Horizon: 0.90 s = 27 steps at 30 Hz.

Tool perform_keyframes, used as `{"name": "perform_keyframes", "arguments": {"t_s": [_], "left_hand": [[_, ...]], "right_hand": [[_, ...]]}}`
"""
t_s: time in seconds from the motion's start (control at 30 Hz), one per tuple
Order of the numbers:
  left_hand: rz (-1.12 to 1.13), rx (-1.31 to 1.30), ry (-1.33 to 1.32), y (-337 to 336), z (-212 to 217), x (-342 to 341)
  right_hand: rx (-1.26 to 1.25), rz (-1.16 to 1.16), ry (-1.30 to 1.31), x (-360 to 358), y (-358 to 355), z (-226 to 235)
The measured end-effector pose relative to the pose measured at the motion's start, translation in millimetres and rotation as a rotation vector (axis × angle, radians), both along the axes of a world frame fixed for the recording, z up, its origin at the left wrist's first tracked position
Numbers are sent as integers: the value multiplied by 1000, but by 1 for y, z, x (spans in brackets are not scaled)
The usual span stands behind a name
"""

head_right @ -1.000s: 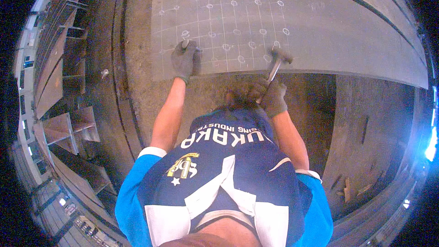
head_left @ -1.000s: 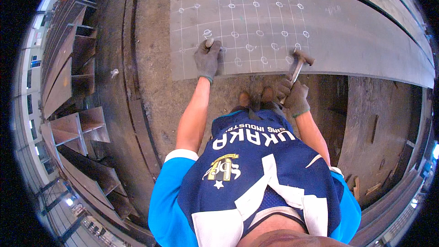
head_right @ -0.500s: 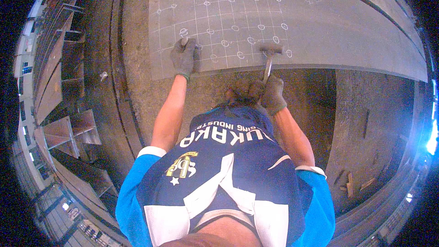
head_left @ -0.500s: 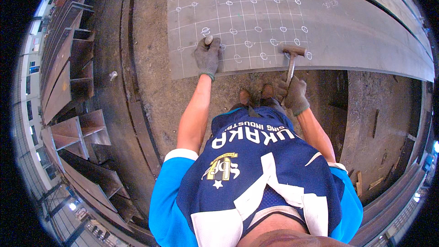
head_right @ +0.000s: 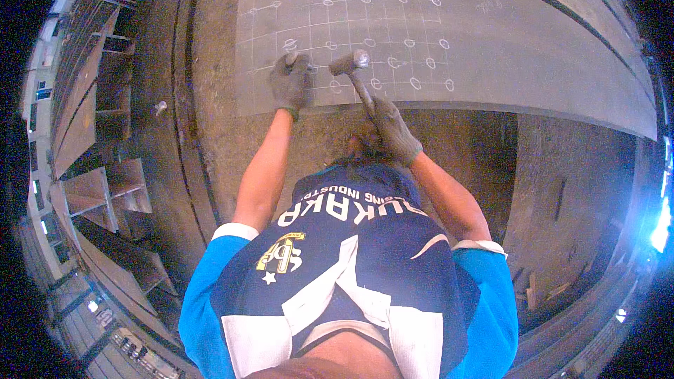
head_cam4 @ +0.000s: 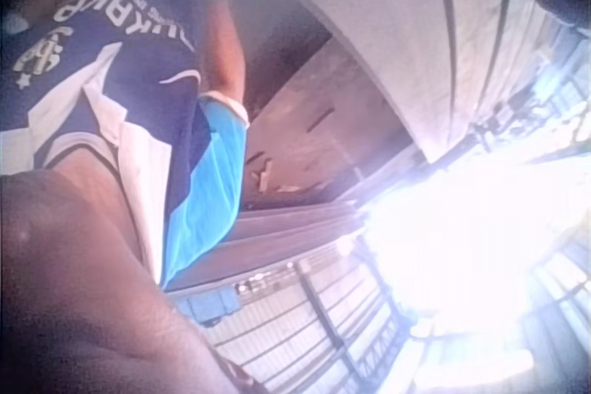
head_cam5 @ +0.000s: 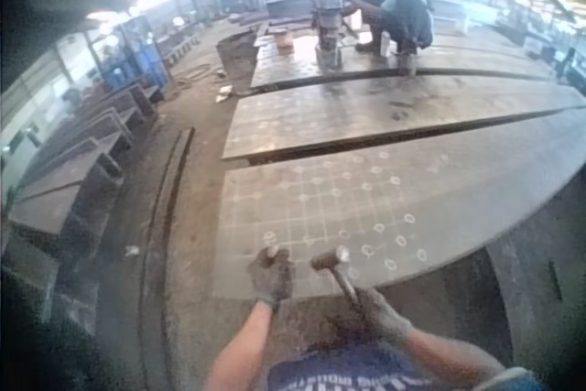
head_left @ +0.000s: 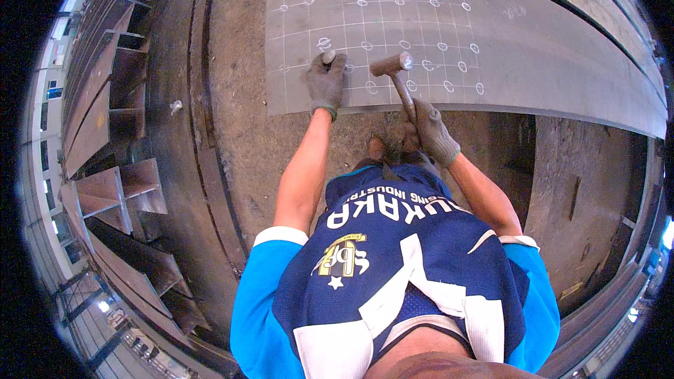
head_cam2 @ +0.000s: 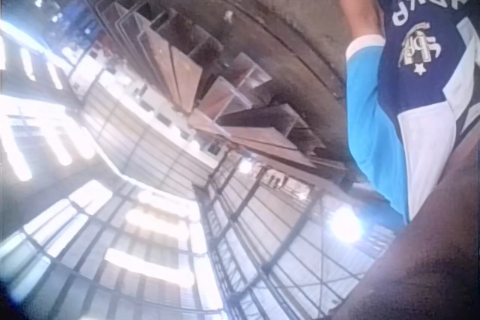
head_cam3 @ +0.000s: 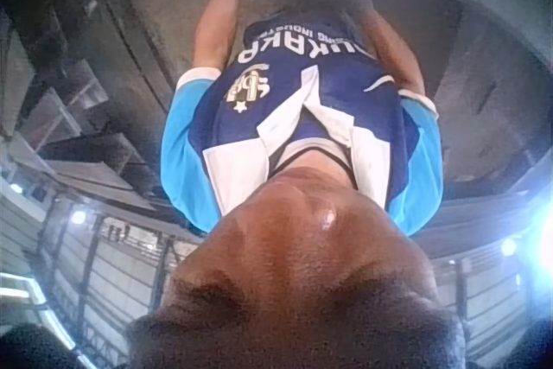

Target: The person uses a center punch and hammer to mark multiple pre-drawn circles on a large metal sheet. They reposition the sheet once to access a new area and continue marking the remaining circles.

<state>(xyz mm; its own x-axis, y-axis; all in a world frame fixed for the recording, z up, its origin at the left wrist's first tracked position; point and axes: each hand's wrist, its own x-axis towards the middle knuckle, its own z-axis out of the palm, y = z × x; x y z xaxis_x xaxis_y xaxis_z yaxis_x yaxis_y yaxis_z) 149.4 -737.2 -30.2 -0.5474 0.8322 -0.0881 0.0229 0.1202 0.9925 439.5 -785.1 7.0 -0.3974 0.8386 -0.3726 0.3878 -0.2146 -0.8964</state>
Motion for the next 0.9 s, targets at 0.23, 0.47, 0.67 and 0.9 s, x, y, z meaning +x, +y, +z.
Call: {"name": "perform_keyframes", "arguments": {"t_s": [0.23,0.47,0.67,0.9], "left_hand": [[5,26,-41,1,-7,2],[2,-25,-55,2,6,7],[-21,-49,36,0,4,1],[-42,-42,175,-1,3,-3]], "right_hand": [[-302,-17,116,-13,9,22],[-76,-9,156,-19,12,16],[-51,12,147,-20,12,23],[133,120,49,-41,31,70]]}}
